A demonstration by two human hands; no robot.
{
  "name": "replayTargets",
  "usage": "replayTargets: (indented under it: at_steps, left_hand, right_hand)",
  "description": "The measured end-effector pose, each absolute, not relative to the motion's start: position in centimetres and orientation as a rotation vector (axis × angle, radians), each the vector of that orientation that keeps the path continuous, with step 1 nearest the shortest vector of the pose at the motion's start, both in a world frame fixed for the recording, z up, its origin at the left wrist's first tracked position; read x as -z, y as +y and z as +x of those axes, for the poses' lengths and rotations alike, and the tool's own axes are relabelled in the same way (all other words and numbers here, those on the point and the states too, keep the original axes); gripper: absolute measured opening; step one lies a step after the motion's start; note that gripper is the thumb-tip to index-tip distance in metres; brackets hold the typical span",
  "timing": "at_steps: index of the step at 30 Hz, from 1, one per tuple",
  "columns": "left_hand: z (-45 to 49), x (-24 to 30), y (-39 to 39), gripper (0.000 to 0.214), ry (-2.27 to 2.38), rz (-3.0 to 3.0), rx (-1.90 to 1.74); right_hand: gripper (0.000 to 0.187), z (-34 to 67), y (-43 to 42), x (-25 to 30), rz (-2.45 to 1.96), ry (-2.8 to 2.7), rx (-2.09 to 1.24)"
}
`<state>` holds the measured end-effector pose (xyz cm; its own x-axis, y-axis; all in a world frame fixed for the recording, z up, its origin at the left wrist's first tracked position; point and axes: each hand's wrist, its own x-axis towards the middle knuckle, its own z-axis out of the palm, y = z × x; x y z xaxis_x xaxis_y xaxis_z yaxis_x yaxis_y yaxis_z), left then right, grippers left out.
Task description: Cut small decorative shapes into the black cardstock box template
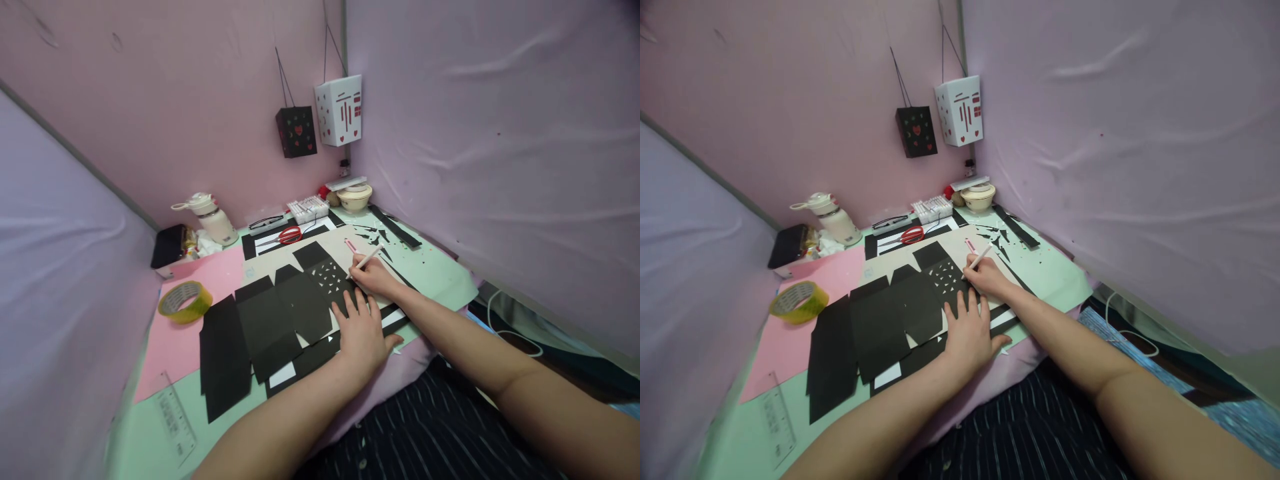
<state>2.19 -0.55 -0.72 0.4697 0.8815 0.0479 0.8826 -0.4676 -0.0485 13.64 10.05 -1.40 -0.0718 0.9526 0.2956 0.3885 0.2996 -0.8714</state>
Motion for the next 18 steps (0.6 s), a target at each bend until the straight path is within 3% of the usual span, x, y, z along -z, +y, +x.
replayTargets:
  at_steps: [18]
  left_hand:
    - [2.18,0.71,-0.6,0.092,-1.582,-2.632,0.027]
  right_hand:
    - [0.011,13.6,10.03,1.34,-1.253,-1.659,-0.772]
